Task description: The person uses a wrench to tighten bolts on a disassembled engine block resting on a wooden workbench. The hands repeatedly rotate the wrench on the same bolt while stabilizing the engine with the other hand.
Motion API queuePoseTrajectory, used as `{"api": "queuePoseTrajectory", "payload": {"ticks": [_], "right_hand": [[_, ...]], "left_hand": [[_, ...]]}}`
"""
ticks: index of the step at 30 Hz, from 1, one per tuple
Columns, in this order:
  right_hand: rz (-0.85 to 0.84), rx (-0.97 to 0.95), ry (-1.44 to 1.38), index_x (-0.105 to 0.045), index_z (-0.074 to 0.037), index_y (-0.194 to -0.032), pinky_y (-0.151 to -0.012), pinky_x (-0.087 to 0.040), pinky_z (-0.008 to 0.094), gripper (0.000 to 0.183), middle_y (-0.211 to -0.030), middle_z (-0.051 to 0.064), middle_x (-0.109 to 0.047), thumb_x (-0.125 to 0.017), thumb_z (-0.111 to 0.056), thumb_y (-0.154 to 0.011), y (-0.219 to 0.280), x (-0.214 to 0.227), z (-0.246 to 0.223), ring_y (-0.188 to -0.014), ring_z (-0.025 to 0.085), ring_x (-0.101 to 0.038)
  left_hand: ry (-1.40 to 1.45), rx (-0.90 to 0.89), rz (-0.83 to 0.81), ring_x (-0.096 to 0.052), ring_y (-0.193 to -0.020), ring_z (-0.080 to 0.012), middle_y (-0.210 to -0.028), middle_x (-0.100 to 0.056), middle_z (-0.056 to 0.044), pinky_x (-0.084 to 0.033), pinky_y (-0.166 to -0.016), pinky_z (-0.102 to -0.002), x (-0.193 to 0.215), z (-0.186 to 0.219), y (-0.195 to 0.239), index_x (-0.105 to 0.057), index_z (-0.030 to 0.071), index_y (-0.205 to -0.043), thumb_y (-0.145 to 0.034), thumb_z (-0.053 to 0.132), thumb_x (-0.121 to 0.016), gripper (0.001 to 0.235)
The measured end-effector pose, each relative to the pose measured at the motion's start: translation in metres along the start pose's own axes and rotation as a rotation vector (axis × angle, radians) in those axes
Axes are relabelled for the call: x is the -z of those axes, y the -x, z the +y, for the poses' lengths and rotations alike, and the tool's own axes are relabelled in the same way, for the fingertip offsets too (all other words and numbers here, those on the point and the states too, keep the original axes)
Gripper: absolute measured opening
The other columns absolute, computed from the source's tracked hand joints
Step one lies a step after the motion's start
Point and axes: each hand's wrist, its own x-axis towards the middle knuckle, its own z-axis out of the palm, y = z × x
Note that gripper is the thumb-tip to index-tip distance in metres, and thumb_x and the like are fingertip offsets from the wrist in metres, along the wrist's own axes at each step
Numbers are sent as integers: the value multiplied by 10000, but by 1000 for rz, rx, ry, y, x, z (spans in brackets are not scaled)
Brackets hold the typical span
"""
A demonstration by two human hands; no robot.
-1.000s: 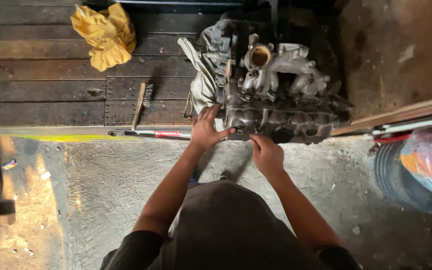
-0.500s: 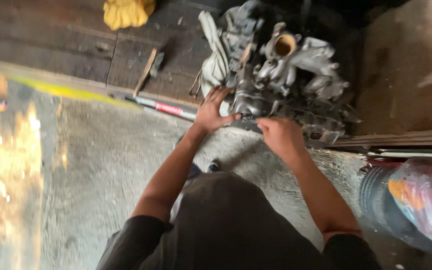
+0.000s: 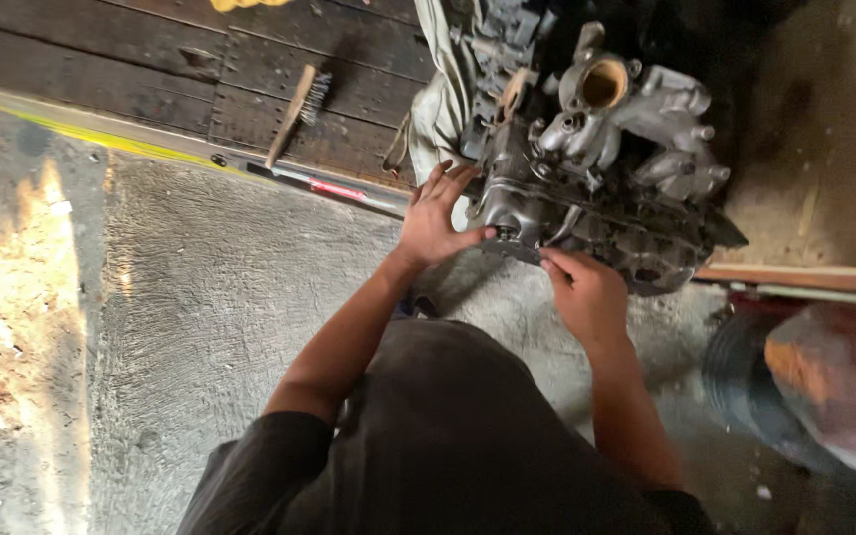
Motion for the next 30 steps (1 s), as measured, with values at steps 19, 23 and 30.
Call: {"api": "queuePoseTrajectory", "payload": {"ticks": [19,23,30], "right_hand": [[-10,125,23,-769,-147,-1149,-703,-578,385,198,-1039,91,-771,-743,-199,-960,-9,-8,16,-849,292,-736],[-20,196,62,-766,-149,-1154,-632,-564,403,193,-965,90,-764,-722,-186,-970,-12,-10,22,-775,294,-728],[-53,369,65,-775,-164,-1132,-607,-560,420,198,-898,83,-753,-716,-140,-944,-26,4,26,-706,305,-717]], "left_hand": [[-33,-50,44,-235,-1606,-425,-1642,-451,-122,-201,-1277,-644,-12,-6,1,-427,142,-1586,-790,759,-669,1036],[33,-40,104,-223,-1610,-434,-1656,-439,-144,-203,-1287,-619,-18,-5,5,-441,127,-1587,-788,667,-713,1002],[71,0,189,-238,-1614,-426,-1694,-393,-143,-181,-1308,-566,-24,4,15,-444,85,-1592,-819,607,-719,973]]}}
